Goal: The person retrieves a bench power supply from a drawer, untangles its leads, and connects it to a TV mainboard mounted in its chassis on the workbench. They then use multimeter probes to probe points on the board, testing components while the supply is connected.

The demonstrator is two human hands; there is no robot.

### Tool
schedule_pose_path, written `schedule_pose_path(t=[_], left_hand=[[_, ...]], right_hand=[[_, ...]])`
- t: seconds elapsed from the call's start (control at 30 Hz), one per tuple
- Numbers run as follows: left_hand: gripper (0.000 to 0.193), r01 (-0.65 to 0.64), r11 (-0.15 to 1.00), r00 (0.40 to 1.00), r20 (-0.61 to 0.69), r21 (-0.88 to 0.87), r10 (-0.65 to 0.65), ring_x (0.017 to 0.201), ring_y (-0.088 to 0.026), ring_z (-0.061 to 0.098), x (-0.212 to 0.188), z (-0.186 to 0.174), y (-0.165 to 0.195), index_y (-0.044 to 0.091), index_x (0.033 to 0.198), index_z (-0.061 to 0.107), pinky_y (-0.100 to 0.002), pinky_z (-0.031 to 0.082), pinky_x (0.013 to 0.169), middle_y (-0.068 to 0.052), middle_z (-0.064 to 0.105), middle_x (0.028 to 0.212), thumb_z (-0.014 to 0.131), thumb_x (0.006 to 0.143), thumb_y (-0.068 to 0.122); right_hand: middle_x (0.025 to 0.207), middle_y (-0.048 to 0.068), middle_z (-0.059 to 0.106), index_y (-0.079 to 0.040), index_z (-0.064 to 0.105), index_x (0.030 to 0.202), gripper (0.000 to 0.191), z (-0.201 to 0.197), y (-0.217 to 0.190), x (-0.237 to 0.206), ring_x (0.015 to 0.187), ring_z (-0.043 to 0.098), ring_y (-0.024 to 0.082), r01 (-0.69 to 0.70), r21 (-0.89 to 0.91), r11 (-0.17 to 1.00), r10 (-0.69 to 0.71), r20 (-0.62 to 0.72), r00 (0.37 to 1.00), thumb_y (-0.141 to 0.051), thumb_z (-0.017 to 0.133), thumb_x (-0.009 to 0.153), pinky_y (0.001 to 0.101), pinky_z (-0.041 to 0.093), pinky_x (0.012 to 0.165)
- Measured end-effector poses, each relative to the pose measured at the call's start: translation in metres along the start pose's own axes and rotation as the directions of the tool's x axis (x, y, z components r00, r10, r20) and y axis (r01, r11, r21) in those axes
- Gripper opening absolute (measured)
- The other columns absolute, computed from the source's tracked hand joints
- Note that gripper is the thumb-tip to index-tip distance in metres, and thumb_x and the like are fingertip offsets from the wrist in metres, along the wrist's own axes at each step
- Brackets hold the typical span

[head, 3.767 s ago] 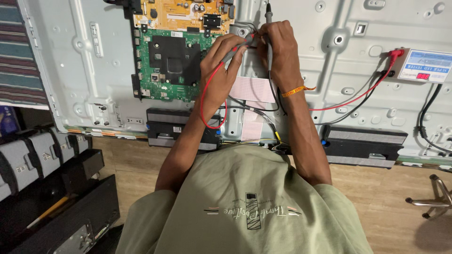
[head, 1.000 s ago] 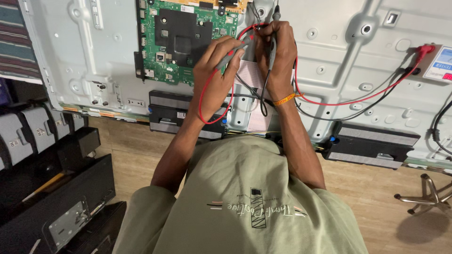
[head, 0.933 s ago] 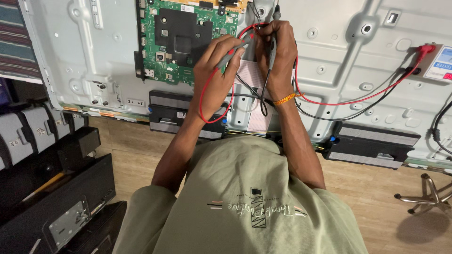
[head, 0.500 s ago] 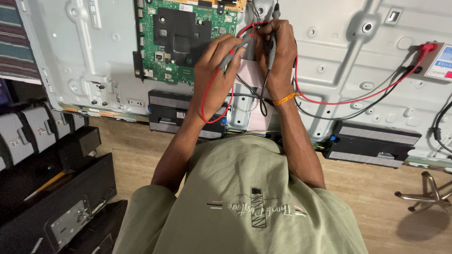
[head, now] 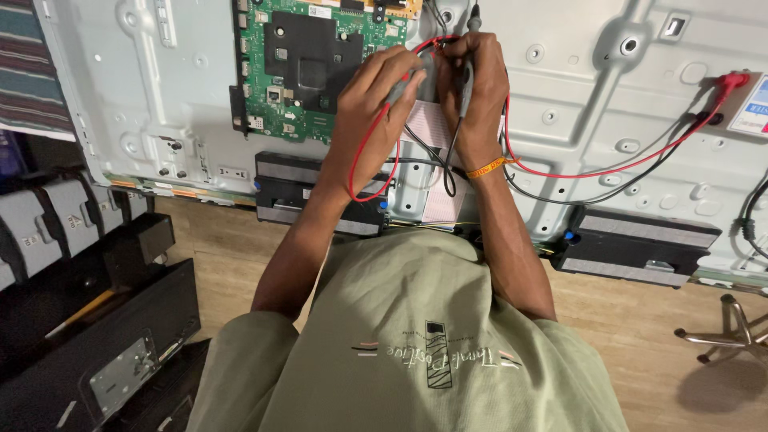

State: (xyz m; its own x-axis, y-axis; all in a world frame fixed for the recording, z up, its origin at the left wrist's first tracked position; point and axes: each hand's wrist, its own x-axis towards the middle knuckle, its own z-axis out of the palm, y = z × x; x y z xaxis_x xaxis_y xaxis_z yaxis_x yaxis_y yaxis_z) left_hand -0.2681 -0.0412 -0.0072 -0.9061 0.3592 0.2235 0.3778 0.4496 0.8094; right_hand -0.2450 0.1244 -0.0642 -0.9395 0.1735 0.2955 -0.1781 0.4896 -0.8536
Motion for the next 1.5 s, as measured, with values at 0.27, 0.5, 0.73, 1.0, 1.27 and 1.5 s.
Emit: schedule_pose_path(t=[0.27,0.5,0.73,1.0,1.27,1.5], left_hand=[[0.019,-0.032,0.999,0.999,0.011,-0.035,0.033,0.118,-0.03,0.068,0.003,0.0,0.0,-0.001,0.12,0.064,-0.037,0.056,0.102,-0.013,0.066,0.124,0.071,0.103,0.003],[0.019,-0.02,0.999,0.999,0.035,-0.031,0.021,0.116,-0.03,0.067,0.002,0.006,0.004,0.001,0.121,0.063,-0.038,0.055,0.102,-0.012,0.064,0.125,0.07,0.104,0.005],[0.021,-0.048,0.993,0.995,0.088,0.109,0.038,0.117,-0.032,0.064,-0.002,0.013,0.012,0.0,0.124,0.061,-0.04,0.054,0.101,-0.013,0.062,0.126,0.066,0.107,0.01],[0.02,-0.038,0.995,0.995,0.1,0.094,0.028,0.118,-0.033,0.063,-0.005,0.012,0.012,-0.001,0.125,0.06,-0.041,0.054,0.102,-0.014,0.062,0.128,0.064,0.109,0.01],[0.019,-0.043,0.995,0.995,0.096,0.088,0.035,0.118,-0.031,0.064,-0.004,0.01,0.012,-0.001,0.125,0.059,-0.04,0.055,0.102,-0.014,0.062,0.129,0.064,0.109,0.009],[0.019,-0.024,0.995,0.995,0.103,0.097,0.014,0.117,-0.031,0.064,-0.004,0.011,0.011,-0.001,0.124,0.06,-0.04,0.055,0.101,-0.013,0.062,0.128,0.064,0.108,0.01]], right_hand=[[0.104,0.013,0.059,0.0,0.053,0.113,0.023,-0.003,-0.01,-0.002,0.087,0.056,0.023,-0.01,-0.034,0.999,0.009,-0.038,0.999,0.011,0.067,0.099,0.0326,0.05,0.081],[0.102,0.012,0.068,0.001,0.052,0.111,0.009,-0.008,-0.003,-0.009,0.096,0.072,0.018,-0.166,0.04,0.985,0.171,-0.161,0.972,0.003,0.059,0.107,0.0292,0.057,0.088],[0.112,0.012,0.07,0.001,0.052,0.113,0.003,-0.017,0.001,-0.023,0.108,0.071,0.019,-0.171,0.125,0.977,0.196,-0.226,0.954,0.003,0.054,0.111,0.0313,0.057,0.098],[0.102,0.012,0.074,-0.001,0.06,0.111,0.007,-0.025,-0.001,-0.039,0.093,0.071,0.017,-0.203,0.057,0.977,0.211,-0.208,0.955,-0.008,0.057,0.111,0.0293,0.056,0.085],[0.116,0.014,0.073,0.003,0.063,0.13,0.019,-0.034,-0.008,-0.045,0.104,0.076,0.019,-0.23,0.222,0.947,0.266,-0.146,0.953,-0.005,0.064,0.112,0.0292,0.062,0.092],[0.099,0.011,0.072,0.005,0.072,0.116,0.013,-0.036,-0.008,-0.032,0.087,0.065,0.013,-0.202,0.075,0.977,0.212,-0.172,0.962,0.001,0.072,0.104,0.0228,0.049,0.073]])
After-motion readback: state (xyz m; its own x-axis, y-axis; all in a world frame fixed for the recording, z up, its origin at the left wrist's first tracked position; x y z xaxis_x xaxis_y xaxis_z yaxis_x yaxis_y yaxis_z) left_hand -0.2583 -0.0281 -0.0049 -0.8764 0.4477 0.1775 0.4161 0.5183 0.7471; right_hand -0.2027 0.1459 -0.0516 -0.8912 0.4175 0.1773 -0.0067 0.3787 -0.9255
